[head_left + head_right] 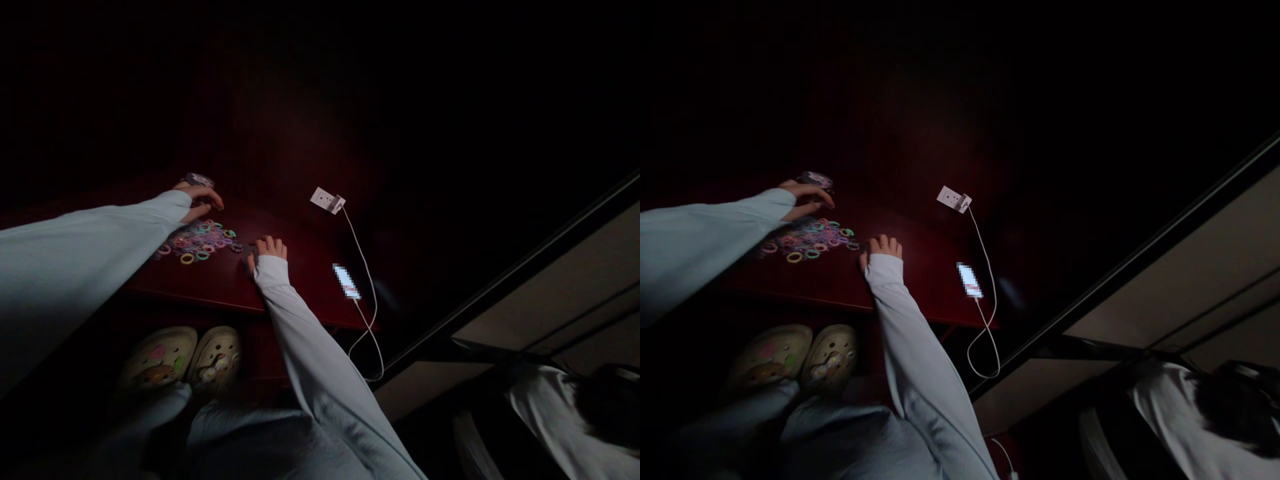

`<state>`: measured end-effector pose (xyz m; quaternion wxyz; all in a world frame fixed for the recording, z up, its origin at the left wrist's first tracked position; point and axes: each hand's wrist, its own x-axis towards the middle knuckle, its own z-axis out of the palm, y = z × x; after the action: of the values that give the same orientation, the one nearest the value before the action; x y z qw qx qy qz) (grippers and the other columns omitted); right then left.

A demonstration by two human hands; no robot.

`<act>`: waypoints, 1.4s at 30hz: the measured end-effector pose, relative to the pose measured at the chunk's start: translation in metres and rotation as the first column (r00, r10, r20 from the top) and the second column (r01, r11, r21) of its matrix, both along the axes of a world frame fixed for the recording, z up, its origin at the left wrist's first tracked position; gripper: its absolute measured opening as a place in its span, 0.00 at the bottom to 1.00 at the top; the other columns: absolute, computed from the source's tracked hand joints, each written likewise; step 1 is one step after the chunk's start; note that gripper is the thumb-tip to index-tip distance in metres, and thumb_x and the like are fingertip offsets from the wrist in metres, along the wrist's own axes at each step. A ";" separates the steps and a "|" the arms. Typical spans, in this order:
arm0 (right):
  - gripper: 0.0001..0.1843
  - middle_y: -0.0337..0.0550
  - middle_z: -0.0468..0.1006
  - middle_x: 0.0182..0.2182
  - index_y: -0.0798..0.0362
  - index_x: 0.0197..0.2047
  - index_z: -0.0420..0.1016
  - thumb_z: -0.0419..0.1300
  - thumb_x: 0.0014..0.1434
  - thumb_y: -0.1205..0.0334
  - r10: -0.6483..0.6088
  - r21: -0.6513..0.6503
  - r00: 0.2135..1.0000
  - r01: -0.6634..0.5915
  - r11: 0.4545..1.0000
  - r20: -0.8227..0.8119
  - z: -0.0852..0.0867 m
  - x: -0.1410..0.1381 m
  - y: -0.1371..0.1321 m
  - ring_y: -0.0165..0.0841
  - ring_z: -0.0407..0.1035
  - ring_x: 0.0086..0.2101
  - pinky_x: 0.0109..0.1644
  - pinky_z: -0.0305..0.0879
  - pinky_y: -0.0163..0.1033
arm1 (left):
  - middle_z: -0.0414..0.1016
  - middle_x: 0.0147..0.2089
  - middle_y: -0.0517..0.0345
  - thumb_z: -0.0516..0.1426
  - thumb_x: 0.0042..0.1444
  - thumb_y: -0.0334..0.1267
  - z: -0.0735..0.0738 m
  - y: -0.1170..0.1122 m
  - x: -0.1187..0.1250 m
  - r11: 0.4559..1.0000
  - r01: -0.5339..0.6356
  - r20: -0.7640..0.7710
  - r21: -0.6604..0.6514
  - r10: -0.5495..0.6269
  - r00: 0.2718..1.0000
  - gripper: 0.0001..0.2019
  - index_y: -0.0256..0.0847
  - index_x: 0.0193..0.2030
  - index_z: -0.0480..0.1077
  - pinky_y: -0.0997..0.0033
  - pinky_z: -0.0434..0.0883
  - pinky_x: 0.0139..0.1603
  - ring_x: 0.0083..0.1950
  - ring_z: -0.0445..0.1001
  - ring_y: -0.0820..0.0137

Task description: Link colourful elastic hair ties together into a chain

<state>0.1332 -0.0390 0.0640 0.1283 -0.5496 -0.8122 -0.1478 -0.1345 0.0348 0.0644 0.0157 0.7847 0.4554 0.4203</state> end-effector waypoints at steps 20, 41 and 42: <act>0.17 0.55 0.78 0.65 0.51 0.59 0.82 0.58 0.73 0.59 -0.102 -0.033 0.990 0.099 0.995 -0.102 -0.009 -0.015 0.002 0.50 0.67 0.62 0.65 0.65 0.52 | 0.85 0.51 0.60 0.58 0.69 0.37 -0.024 -0.003 -0.005 0.996 -0.074 -0.294 -0.048 0.056 0.954 0.10 0.42 0.48 0.82 0.70 0.59 0.56 0.53 0.67 0.66; 0.16 0.50 0.79 0.62 0.49 0.60 0.82 0.59 0.74 0.58 -0.069 -0.062 0.987 0.061 0.996 -0.146 -0.009 -0.014 -0.004 0.47 0.65 0.61 0.64 0.65 0.48 | 0.82 0.63 0.54 0.45 0.74 0.51 -0.012 0.010 -0.049 0.886 -0.352 -0.250 -0.302 0.283 0.926 0.28 0.37 0.56 0.82 0.46 0.53 0.77 0.63 0.71 0.59; 0.16 0.49 0.79 0.62 0.48 0.60 0.82 0.59 0.74 0.58 -0.068 -0.059 0.987 0.060 0.996 -0.142 -0.009 -0.014 -0.004 0.46 0.65 0.61 0.64 0.65 0.48 | 0.81 0.64 0.55 0.46 0.74 0.52 -0.015 0.008 -0.048 0.898 -0.336 -0.265 -0.284 0.263 0.928 0.27 0.37 0.56 0.81 0.46 0.53 0.77 0.64 0.70 0.59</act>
<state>0.1192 -0.0433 0.0546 0.1669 -0.5879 -0.7864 -0.0895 -0.1824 0.0427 0.0497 0.0286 0.7330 0.6330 0.2474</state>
